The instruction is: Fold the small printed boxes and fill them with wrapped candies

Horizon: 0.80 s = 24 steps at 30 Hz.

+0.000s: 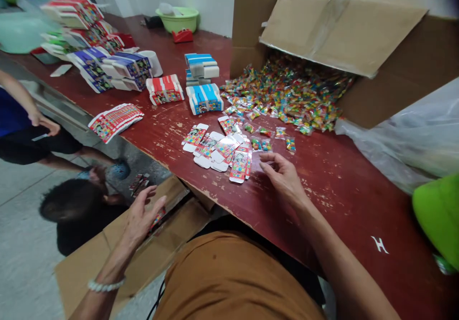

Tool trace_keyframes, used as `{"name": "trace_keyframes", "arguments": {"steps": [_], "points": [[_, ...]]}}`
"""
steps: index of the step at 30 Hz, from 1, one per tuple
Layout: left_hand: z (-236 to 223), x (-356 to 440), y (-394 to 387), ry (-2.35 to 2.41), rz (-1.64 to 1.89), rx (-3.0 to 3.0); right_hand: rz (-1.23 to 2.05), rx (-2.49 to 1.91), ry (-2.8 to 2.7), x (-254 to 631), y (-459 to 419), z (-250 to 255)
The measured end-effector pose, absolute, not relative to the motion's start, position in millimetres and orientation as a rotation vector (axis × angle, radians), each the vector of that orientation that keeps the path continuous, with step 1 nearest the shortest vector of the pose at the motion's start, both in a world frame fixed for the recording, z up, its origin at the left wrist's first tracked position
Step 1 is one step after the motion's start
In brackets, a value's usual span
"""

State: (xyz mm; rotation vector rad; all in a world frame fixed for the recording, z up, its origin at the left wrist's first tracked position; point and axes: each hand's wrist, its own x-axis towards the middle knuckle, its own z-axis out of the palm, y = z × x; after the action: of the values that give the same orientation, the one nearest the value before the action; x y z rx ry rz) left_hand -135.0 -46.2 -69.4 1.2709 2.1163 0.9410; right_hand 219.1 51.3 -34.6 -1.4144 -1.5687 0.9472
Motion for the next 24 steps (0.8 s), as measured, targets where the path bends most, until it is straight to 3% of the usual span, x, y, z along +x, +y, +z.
{"name": "trace_keyframes", "arguments": {"steps": [6,11,18,21,24], "points": [[-52.5,-29.1,0.8,1.878,0.887,2.329,0.464,-1.572,-2.007,185.6,80.7,-50.0],[-48.8,12.4,39.9,1.983,0.792,2.413,0.392,-1.623,-2.276,179.1,104.0,-52.5],[-52.9,-92.5,29.0,2.434,0.738,1.858,0.376,-1.584,-2.325,193.2,107.6,-62.8],[-83.8,-158.7,-20.2,2.576,0.492,1.523,0.332,-1.592,-2.321,195.0,101.7,-68.4],[-134.3,-192.6,-72.4,2.404,0.208,1.4,0.264,-1.615,-2.314,195.3,96.5,-71.2]]}}
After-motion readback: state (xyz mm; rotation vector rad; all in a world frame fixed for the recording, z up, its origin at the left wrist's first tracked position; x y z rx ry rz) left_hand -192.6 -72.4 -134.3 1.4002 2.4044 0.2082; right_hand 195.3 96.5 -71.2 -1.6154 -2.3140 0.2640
